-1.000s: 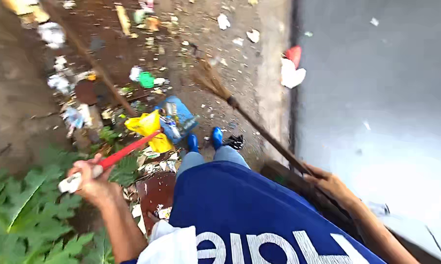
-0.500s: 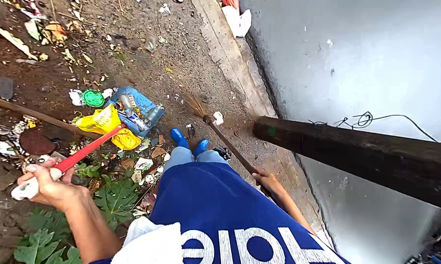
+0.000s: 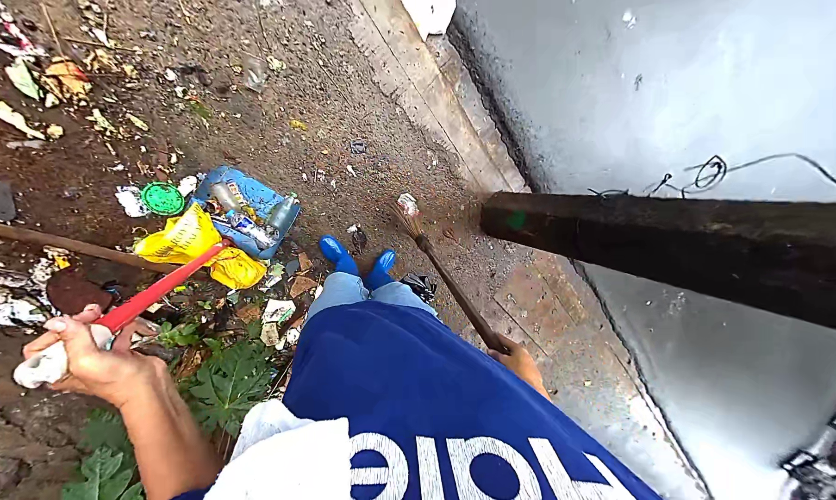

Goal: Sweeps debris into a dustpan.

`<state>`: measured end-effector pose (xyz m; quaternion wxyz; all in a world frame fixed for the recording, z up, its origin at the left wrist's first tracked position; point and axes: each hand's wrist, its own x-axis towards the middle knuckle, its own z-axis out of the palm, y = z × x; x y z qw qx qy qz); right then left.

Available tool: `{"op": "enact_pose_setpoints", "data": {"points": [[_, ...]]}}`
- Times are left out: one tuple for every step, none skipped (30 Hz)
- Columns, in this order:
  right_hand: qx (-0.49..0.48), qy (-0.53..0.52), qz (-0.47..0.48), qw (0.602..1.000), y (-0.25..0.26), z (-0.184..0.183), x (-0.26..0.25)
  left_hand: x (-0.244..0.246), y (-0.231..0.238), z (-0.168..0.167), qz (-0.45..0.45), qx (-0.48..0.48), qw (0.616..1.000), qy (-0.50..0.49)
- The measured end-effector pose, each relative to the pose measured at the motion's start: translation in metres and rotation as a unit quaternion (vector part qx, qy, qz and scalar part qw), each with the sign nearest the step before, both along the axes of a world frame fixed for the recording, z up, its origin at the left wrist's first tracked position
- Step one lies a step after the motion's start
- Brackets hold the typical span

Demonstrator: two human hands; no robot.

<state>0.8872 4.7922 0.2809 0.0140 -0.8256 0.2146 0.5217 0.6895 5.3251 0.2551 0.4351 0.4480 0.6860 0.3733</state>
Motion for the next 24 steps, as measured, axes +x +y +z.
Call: {"op": "enact_pose_setpoints", "data": {"points": [[0.027,-0.024,-0.029,0.999,-0.006,0.006,-0.006,0.002,0.001,0.001,-0.006,0.003,1.0,0.0],[0.052,-0.049,-0.068,0.995,-0.016,0.015,-0.012,0.003,0.004,0.004,-0.012,0.003,1.0,-0.001],[0.071,-0.069,-0.109,0.989,-0.028,0.026,-0.017,0.005,0.006,0.008,-0.018,-0.001,1.0,0.002],[0.073,-0.078,-0.128,0.986,-0.04,0.037,-0.019,0.008,0.008,0.012,-0.023,-0.004,1.0,0.006],[0.057,-0.082,-0.113,0.989,-0.051,0.047,-0.019,0.013,0.01,0.017,-0.029,-0.004,1.0,0.009],[0.028,-0.08,-0.086,0.993,-0.059,0.056,-0.018,0.018,0.013,0.02,-0.038,-0.001,0.999,0.011],[-0.006,-0.075,-0.057,0.996,-0.063,0.063,-0.017,0.021,0.017,0.02,-0.053,0.003,0.999,0.01],[-0.043,-0.069,-0.031,0.996,-0.066,0.065,-0.015,0.024,0.02,0.017,-0.072,0.009,0.997,0.005],[-0.075,-0.063,-0.014,0.995,-0.065,0.062,-0.012,0.025,0.024,0.013,-0.092,0.014,0.996,0.003],[-0.094,-0.057,-0.007,0.994,-0.061,0.054,-0.011,0.027,0.027,0.01,-0.114,0.016,0.993,0.001],[-0.096,-0.052,-0.003,0.994,-0.052,0.041,-0.009,0.031,0.03,0.008,-0.134,0.016,0.991,-0.001],[-0.098,-0.037,0.0,0.995,-0.037,0.026,-0.008,0.034,0.032,0.006,-0.158,0.015,0.987,-0.003],[-0.099,-0.019,0.005,0.995,-0.022,0.012,-0.007,0.038,0.035,0.004,-0.187,0.016,0.982,-0.005],[-0.098,0.004,0.021,0.995,-0.008,0.001,-0.005,0.042,0.037,0.0,-0.216,0.021,0.976,-0.011],[-0.087,0.026,0.042,0.995,0.003,-0.005,-0.005,0.047,0.042,-0.004,-0.247,0.028,0.968,-0.016],[-0.071,0.038,0.049,0.995,0.008,-0.007,-0.013,0.049,0.047,-0.006,-0.281,0.028,0.959,-0.016],[-0.049,0.036,0.042,0.997,0.004,-0.005,-0.022,0.052,0.051,-0.009,-0.307,0.027,0.951,-0.016],[-0.018,0.014,0.021,1.0,-0.008,-0.002,-0.027,0.058,0.054,-0.013,-0.329,0.027,0.944,-0.017],[0.015,-0.017,-0.019,1.0,-0.025,0.003,-0.032,0.065,0.058,-0.016,-0.349,0.028,0.936,-0.021],[0.036,-0.041,-0.062,0.997,-0.043,0.012,-0.039,0.069,0.061,-0.019,-0.368,0.031,0.929,-0.024],[0.04,-0.054,-0.095,0.993,-0.059,0.023,-0.045,0.073,0.064,-0.022,-0.386,0.033,0.922,-0.029],[0.036,-0.061,-0.115,0.991,-0.069,0.033,-0.047,0.078,0.067,-0.025,-0.401,0.034,0.915,-0.035],[0.02,-0.061,-0.12,0.991,-0.073,0.043,-0.047,0.082,0.07,-0.027,-0.413,0.037,0.909,-0.036],[-0.004,-0.056,-0.114,0.992,-0.072,0.049,-0.046,0.086,0.073,-0.029,-0.423,0.039,0.905,-0.035]]}}
